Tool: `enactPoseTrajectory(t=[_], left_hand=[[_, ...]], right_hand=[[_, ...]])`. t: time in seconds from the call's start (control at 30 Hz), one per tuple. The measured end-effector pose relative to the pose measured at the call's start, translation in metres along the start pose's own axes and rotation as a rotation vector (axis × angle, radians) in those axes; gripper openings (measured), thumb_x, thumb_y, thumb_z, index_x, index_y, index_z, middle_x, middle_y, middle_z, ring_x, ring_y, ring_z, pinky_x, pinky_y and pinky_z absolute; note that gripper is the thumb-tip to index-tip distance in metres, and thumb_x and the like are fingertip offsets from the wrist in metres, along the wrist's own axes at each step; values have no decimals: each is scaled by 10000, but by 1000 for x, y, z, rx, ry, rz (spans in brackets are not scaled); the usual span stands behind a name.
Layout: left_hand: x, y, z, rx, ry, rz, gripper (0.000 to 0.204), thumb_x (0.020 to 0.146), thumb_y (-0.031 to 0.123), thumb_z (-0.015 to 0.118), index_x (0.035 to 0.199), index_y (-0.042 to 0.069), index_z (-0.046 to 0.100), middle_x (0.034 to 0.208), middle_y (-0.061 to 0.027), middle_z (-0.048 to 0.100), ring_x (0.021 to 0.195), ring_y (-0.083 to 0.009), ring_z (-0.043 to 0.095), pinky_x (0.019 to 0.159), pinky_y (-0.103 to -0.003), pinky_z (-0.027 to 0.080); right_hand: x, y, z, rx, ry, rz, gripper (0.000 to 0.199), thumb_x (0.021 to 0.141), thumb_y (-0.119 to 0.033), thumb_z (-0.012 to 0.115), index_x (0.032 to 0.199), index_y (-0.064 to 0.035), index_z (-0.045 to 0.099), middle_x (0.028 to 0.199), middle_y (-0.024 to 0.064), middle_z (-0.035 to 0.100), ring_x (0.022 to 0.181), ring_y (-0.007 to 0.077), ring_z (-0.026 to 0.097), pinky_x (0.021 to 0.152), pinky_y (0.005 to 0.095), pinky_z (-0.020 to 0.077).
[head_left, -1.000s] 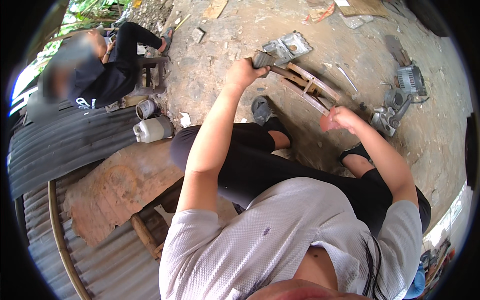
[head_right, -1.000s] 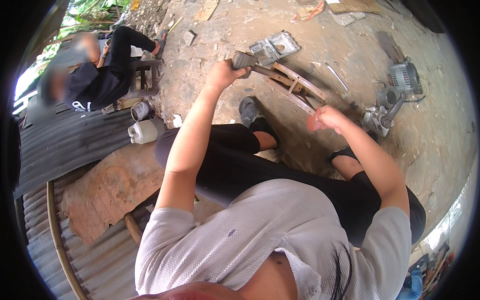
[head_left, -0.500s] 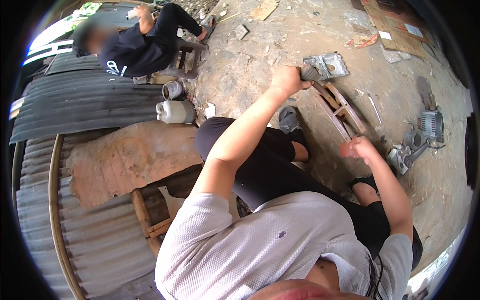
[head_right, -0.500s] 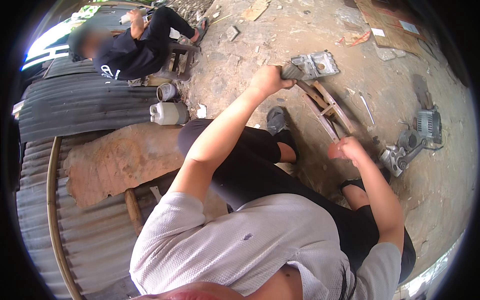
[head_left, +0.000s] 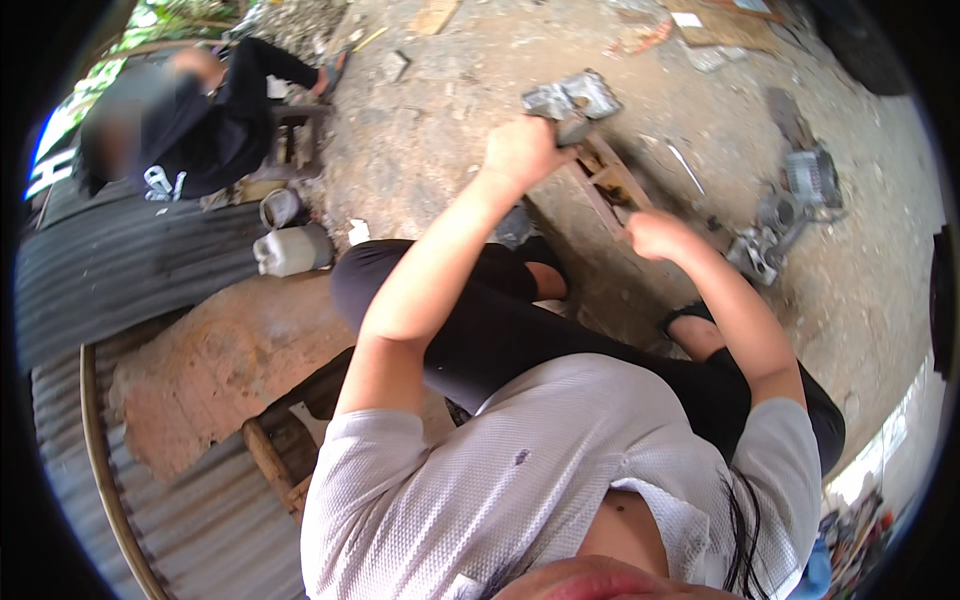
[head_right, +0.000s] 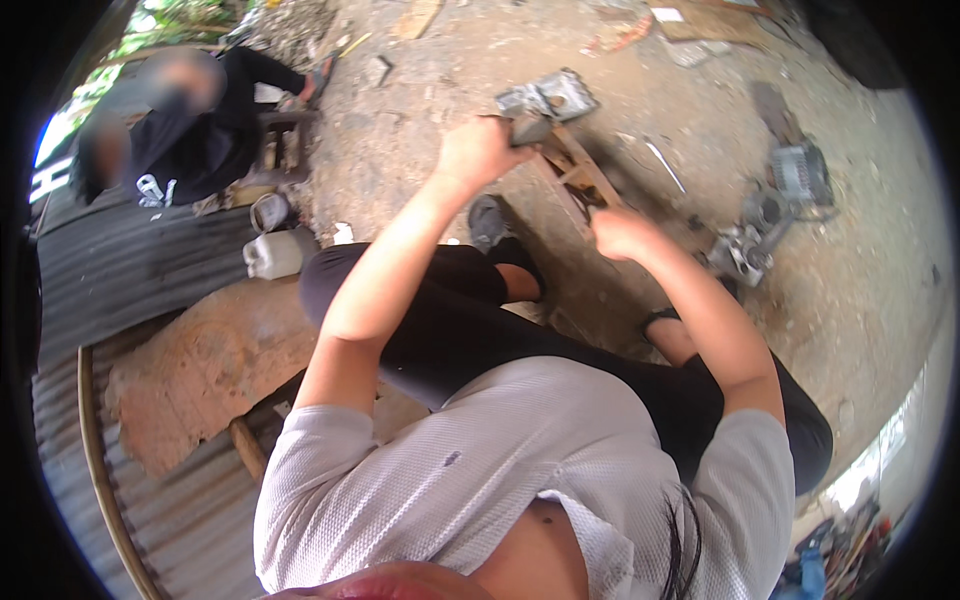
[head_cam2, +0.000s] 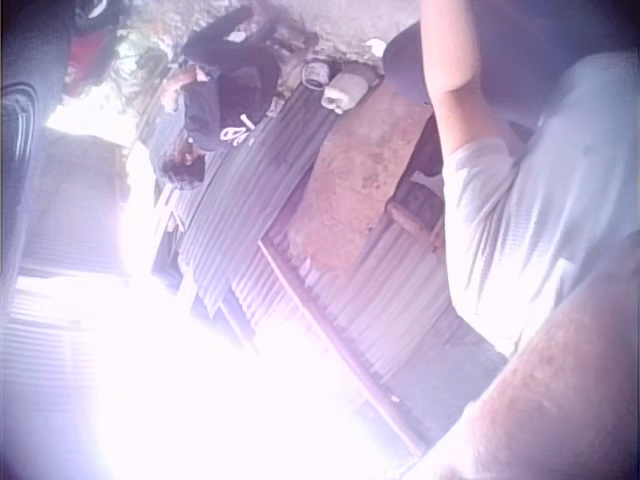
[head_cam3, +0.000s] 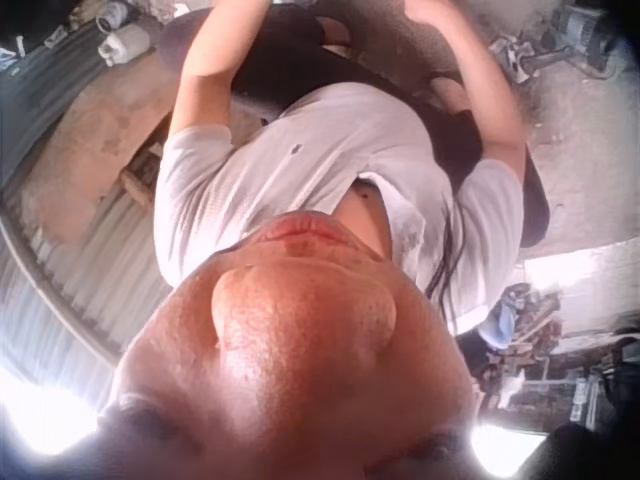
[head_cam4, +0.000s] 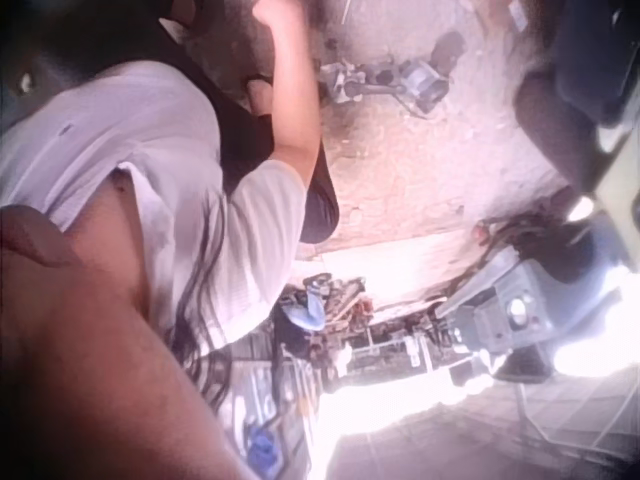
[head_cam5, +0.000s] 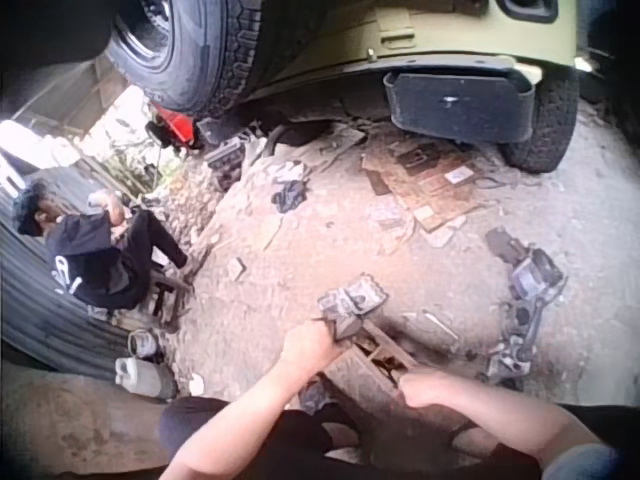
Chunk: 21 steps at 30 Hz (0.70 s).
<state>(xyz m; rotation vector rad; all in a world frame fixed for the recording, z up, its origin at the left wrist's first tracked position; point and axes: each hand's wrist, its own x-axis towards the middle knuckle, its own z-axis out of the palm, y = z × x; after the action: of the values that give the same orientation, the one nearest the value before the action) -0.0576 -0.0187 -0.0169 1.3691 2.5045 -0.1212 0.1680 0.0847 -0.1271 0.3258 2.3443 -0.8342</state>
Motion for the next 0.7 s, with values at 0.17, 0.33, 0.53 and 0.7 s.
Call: enactPoseTrajectory(t=[0.17, 0.33, 0.53, 0.7], left_hand=[[3, -5, -10, -39, -32, -42, 533, 801, 570, 731, 934, 55, 767, 924, -168, 755, 893, -321, 741, 793, -445, 597], [16, -23, -3, -96, -51, -112, 582, 769, 619, 740, 922, 59, 772, 933, -174, 754, 910, -334, 738, 808, -443, 589], [10, -33, -10, -155, -124, -122, 615, 749, 667, 733, 890, 70, 779, 916, -187, 754, 904, -349, 738, 811, -447, 584], [17, -46, -7, -171, -199, -165, 657, 751, 688, 727, 863, 43, 777, 843, -216, 740, 862, -368, 739, 790, -452, 571]], right_hand=[[-34, -33, -43, -83, 282, -77, 190, 831, -51, 579, 906, -3, 747, 896, 235, 723, 847, 382, 727, 726, 479, 586], [12, -3, 48, -376, 546, -219, 305, 936, -136, 517, 1082, 29, 728, 1180, 187, 722, 1140, 305, 685, 976, 412, 559], [4, -18, 62, -618, 533, -218, 381, 931, -149, 517, 1195, 70, 682, 1367, 221, 631, 1294, 324, 595, 1113, 444, 461], [5, -22, 52, -588, 400, -205, 468, 937, -253, 538, 1226, 88, 679, 1393, 285, 586, 1333, 408, 540, 1158, 522, 383]])
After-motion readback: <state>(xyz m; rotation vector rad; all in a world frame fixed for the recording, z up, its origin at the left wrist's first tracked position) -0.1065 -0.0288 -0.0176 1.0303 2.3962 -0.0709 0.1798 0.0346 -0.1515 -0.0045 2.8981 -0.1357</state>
